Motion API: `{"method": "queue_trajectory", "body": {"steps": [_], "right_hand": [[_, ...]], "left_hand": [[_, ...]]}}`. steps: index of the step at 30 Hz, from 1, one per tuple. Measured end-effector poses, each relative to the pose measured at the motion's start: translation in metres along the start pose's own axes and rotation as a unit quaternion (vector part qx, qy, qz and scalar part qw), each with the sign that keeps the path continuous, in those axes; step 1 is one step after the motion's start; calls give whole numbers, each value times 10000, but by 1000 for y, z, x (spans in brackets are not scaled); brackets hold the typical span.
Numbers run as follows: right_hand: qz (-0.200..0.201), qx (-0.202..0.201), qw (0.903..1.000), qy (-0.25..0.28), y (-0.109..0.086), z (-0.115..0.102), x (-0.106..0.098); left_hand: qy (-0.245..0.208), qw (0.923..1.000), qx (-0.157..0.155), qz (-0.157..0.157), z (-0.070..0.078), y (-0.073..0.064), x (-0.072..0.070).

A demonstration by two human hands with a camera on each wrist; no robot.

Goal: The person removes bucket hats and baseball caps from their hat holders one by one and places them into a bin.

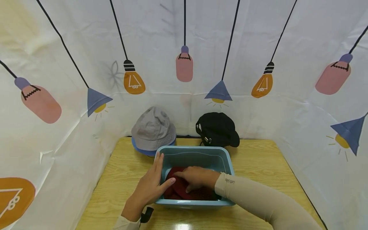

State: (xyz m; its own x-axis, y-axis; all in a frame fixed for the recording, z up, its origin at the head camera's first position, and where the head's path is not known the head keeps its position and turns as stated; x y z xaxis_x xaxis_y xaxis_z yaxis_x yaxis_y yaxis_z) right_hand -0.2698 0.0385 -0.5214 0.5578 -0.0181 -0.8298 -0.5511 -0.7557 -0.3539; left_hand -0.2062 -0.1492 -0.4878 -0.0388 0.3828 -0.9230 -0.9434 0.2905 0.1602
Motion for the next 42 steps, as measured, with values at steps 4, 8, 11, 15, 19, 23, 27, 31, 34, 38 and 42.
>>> {"method": "queue_trajectory", "body": {"steps": [4,8,11,15,19,23,27,31,34,38,42], "right_hand": [[-109,-158,9997,-131,-1,0,4],[-400,-84,9991,-147,-1,3,7],[-715,-88,9972,-212,-1,3,11],[-1006,-89,9947,-209,-1,4,17],[-1168,34,9931,-135,-1,2,21],[-1205,178,9925,-49,0,0,24],[-1179,235,9927,-63,3,-2,25],[-1186,233,9926,-101,6,-3,28],[-1194,286,9924,-14,9,-3,30],[-1315,373,9904,203,14,-3,31],[-1457,279,9887,217,18,-3,31]], "left_hand": [[-19,10000,19,30,0,0,1],[-22,10000,46,54,0,0,1],[-16,10000,50,56,1,0,1],[4,10000,23,44,1,0,1],[-34,10000,-17,-36,2,1,1],[-78,9999,-52,-102,3,1,2],[-75,9999,-88,-106,3,0,2],[-59,9999,-68,-72,3,0,1],[-37,9999,-86,-47,4,0,0],[-6,9997,-208,-90,2,-1,0],[-15,9995,-300,-124,1,-1,1]]}}
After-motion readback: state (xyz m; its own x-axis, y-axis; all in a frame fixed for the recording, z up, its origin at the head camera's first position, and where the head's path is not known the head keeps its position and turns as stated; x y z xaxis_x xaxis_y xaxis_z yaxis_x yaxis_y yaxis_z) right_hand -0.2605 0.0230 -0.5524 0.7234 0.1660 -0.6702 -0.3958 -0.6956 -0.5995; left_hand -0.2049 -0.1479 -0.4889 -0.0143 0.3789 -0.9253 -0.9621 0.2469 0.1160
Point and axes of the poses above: each hand's wrist, its own y-axis towards the middle knuckle, its own x-axis out of the palm, z = x × y, the point moved 4 cm from there along y, towards the middle knuckle, and after that the axes turned 13 degrees about y, right-handed, at the moved point
